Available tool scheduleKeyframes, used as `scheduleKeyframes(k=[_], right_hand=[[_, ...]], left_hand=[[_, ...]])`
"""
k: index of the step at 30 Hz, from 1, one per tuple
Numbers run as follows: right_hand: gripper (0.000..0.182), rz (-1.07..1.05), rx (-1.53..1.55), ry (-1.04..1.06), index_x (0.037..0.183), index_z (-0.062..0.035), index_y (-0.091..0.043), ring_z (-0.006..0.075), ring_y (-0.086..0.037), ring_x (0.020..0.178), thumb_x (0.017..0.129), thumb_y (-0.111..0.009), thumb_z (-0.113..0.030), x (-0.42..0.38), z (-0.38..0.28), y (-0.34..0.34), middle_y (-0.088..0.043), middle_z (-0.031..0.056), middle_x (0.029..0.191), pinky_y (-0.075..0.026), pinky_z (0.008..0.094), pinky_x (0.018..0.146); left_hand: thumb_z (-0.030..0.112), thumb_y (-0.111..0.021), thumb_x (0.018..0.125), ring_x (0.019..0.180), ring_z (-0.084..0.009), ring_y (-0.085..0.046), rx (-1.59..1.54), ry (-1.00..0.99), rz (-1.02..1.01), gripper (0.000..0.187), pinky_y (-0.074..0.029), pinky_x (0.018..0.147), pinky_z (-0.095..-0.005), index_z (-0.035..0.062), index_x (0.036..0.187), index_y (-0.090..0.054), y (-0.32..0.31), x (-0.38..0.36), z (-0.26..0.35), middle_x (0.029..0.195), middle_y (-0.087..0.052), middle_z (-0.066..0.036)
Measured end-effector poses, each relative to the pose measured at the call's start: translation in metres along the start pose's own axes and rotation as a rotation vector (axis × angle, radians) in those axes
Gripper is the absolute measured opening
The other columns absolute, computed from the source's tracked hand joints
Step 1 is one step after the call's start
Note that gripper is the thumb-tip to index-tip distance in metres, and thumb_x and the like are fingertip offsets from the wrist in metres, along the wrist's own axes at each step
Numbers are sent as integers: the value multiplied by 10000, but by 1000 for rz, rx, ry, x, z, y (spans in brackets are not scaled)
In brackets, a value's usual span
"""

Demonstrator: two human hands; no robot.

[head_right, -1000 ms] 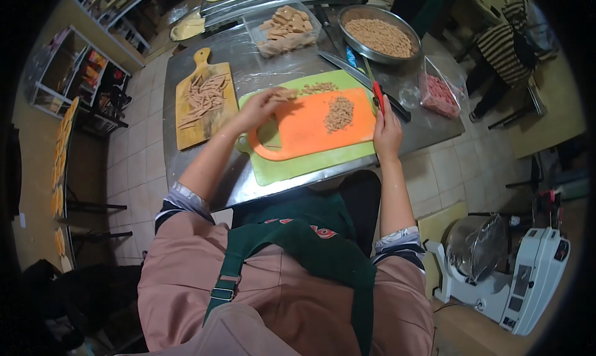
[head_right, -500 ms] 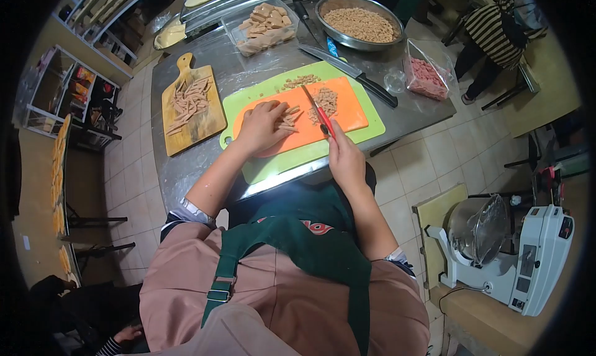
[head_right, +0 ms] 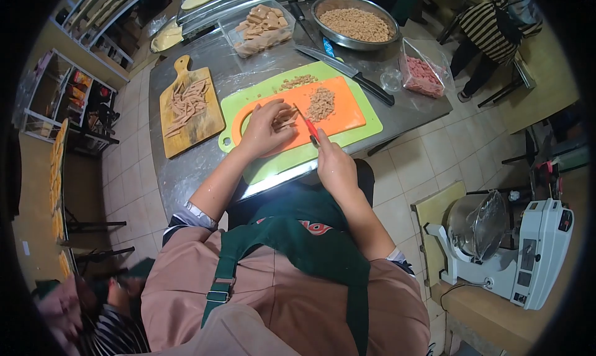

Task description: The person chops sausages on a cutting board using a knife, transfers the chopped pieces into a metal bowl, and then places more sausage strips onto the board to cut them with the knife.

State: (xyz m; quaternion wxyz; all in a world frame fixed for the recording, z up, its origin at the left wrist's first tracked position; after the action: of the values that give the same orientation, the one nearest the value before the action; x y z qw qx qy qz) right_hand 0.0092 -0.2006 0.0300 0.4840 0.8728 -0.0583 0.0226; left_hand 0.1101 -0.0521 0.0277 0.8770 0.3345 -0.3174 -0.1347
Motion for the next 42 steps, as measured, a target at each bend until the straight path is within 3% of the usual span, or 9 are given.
scheduleKeyframes(k=[3, 8, 12, 14, 18, 21, 27, 35, 42], right_hand=[[399, 16, -19, -17, 1265, -70, -452, 376, -592, 787, 869, -484, -110, -2, 1, -1, -598, 219, 892, -475, 441, 680], [409, 22, 5, 17, 1270, -58, -445, 383, -588, 781, 865, -485, -97, -6, 1, -4, -593, 224, 898, -475, 440, 673], [414, 31, 15, 25, 1275, -46, -437, 386, -585, 784, 866, -480, -91, -8, 3, -5, -590, 233, 903, -473, 441, 676], [417, 32, 33, 31, 1277, -45, -435, 385, -584, 785, 865, -481, -88, -9, 2, -4, -588, 233, 903, -472, 438, 678], [425, 1, 38, 11, 1284, -40, -428, 384, -581, 792, 864, -482, -79, -9, -1, -3, -583, 234, 909, -469, 432, 681], [436, 89, 30, 115, 1301, -50, -406, 373, -579, 669, 872, -465, -107, -10, -1, -7, -554, 203, 781, -476, 451, 611], [484, -10, -4, 33, 1344, -80, -364, 371, -560, 710, 872, -471, -69, -11, -3, -8, -538, 199, 790, -454, 441, 634], [487, 19, -20, 82, 1341, -83, -369, 371, -569, 635, 862, -453, -69, -11, -3, -8, -519, 189, 763, -476, 450, 591], [531, -22, -31, 54, 1359, -90, -341, 371, -571, 646, 843, -463, -53, -10, -8, -7, -515, 192, 789, -478, 450, 594]], left_hand=[[260, -698, 693, 935, -296, -577, 82, -53, 52, 385, -358, 905, -527, 58, 1004, -596, 2, -1, 4, 1003, -600, -139], [244, -696, 729, 991, -336, -558, -12, 42, -79, 386, -457, 839, -393, 25, 1034, -605, -5, 3, -3, 1102, -578, -174], [235, -690, 735, 975, -332, -561, 25, 23, 19, 370, -453, 837, -402, 28, 1031, -613, 2, 4, 6, 1092, -585, -167], [209, -677, 724, 939, -319, -568, 135, -109, 38, 327, -458, 815, -400, 30, 991, -619, 8, 6, 19, 1004, -611, -145], [212, -673, 751, 959, -322, -572, 144, -78, -21, 371, -464, 812, -403, 37, 1071, -607, -5, 1, 4, 1053, -606, -163], [190, -670, 753, 918, -312, -590, 140, -98, 18, 347, -478, 776, -392, 44, 1063, -615, -5, 2, 7, 1021, -622, -155], [155, -663, 746, 852, -295, -603, 106, 6, 47, 249, -487, 753, -364, 22, 956, -640, -6, 4, 7, 940, -639, -141], [122, -636, 775, 889, -301, -608, 318, -165, 99, 217, -500, 758, -368, 7, 957, -651, -7, 2, 19, 979, -646, -146], [108, -607, 784, 854, -288, -603, 252, -139, 124, 191, -498, 743, -361, -9, 930, -645, -10, 1, 16, 936, -650, -149]])
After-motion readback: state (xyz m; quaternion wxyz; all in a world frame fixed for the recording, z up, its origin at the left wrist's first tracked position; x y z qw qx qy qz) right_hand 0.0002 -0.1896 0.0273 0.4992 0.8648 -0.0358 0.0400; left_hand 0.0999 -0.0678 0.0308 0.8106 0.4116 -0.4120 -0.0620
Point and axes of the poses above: each hand's wrist, its own x-axis towards the middle knuckle, its own y-axis out of the back of the hand, z = x × y, the point moved 7 cm from there along x, towards the middle knuckle
